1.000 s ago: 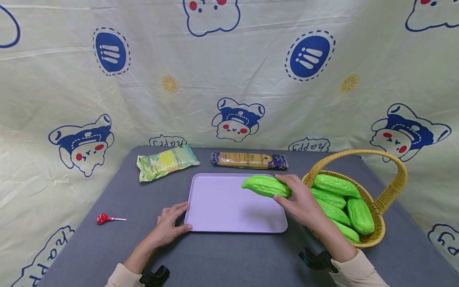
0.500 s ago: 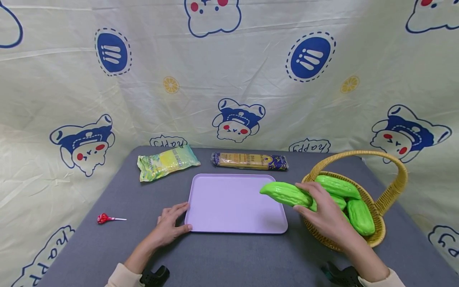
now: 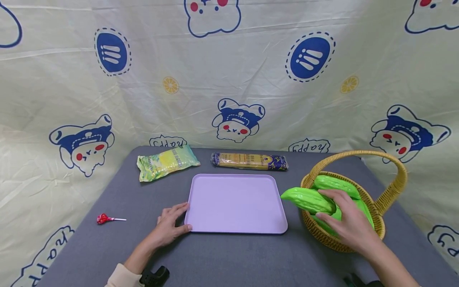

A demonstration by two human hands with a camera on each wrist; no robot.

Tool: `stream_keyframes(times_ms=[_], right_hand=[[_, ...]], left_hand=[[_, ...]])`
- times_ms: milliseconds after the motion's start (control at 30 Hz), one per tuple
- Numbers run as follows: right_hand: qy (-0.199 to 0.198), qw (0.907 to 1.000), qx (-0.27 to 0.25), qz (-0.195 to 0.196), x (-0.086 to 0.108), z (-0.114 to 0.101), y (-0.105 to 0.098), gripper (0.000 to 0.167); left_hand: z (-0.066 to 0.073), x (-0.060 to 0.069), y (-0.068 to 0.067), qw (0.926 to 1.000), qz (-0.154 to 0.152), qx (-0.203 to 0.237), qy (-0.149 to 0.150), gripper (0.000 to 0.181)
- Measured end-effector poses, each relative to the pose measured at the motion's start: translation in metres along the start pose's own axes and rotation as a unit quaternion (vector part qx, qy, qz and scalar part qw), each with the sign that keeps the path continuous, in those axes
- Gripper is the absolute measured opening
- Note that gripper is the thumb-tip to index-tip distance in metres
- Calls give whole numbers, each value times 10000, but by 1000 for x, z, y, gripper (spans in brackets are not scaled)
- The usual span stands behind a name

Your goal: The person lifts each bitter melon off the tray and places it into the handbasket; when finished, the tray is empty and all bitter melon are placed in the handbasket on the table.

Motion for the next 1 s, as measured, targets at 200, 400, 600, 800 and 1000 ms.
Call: stream_keyframes(times_ms=[200,400,600,800,1000], right_hand=[[105,9999,59,30,5,16,-10,57],[397,9992,47,16,9,35,-19,57],[880,9960,102,-121,10,57,-22,60],[1097,9932,283,-269,10,74,-20,60],[1076,9926,434,-347,9,87,-14,60]], left_hand=[[-1,0,0,10000,-30,-22,-23,66],[-1,-1,0,10000,-22,-43,-23,65],[-1,0,0,10000,-30,-21,-42,65],[-1,0,0,10000,-44,-29,-51,66],[-2,0,0,10000,-33,-16,-39,66]])
Point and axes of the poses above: each hand's wrist, its own x-axis away from the middle knuckle, its own y-axis out of the palm, z = x × y, the point moved 6 cm from there along -x, towards the middle knuckle, and after that the axes turned 6 degrees about z, right-handed, at the moved point
